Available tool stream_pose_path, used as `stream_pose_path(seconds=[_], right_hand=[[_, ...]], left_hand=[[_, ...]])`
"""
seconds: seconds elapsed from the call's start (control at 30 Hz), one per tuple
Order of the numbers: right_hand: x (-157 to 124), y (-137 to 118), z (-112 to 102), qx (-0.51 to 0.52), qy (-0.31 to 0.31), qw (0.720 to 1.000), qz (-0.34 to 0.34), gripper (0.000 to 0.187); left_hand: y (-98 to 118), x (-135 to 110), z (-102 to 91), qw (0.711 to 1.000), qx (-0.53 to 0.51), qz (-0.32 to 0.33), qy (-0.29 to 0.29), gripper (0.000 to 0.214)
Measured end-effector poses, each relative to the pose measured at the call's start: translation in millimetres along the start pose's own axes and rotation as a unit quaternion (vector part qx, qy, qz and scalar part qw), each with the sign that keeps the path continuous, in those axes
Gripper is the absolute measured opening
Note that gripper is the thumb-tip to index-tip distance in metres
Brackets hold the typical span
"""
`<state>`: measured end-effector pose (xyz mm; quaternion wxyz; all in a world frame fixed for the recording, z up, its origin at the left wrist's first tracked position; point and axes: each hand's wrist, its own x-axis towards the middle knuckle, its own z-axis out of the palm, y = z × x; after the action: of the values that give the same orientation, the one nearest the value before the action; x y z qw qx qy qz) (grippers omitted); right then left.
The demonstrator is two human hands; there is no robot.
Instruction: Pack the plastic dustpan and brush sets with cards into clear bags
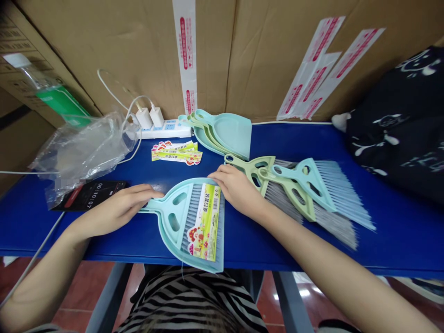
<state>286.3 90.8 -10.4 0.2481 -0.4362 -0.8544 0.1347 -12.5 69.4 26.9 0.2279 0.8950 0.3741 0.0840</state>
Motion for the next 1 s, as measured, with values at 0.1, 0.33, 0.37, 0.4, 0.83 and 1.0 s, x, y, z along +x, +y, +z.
stream_pose_path(seconds=[0.1,0.33,0.37,0.4,0.83,1.0], right_hand=[[0,-3,-2,-0.004,-0.005,1.0,0.006,0.036],[-2,0,-3,-0.015,-0.017,1.0,0.022,0.027],[-2,1,-3,-0.015,-0.021,0.999,0.031,0.026],[-3,2,-3,-0.014,-0.024,0.999,0.04,0.025],[-7,-3,-9,0.002,-0.032,0.999,0.043,0.036],[-8,-3,-6,-0.009,-0.032,0.999,0.043,0.035]], left_hand=[[0,0,-0.7,1.0,0.006,-0.005,0.025,0.034],[-3,-2,-9.6,0.957,0.129,-0.082,0.246,0.029],[-5,-2,-11.7,0.937,0.17,-0.105,0.288,0.028],[-7,-3,-13.9,0.914,0.209,-0.13,0.321,0.027],[-27,-6,-28.3,0.864,0.272,-0.321,0.276,0.034],[-22,-5,-29.1,0.871,0.256,-0.347,0.235,0.034]])
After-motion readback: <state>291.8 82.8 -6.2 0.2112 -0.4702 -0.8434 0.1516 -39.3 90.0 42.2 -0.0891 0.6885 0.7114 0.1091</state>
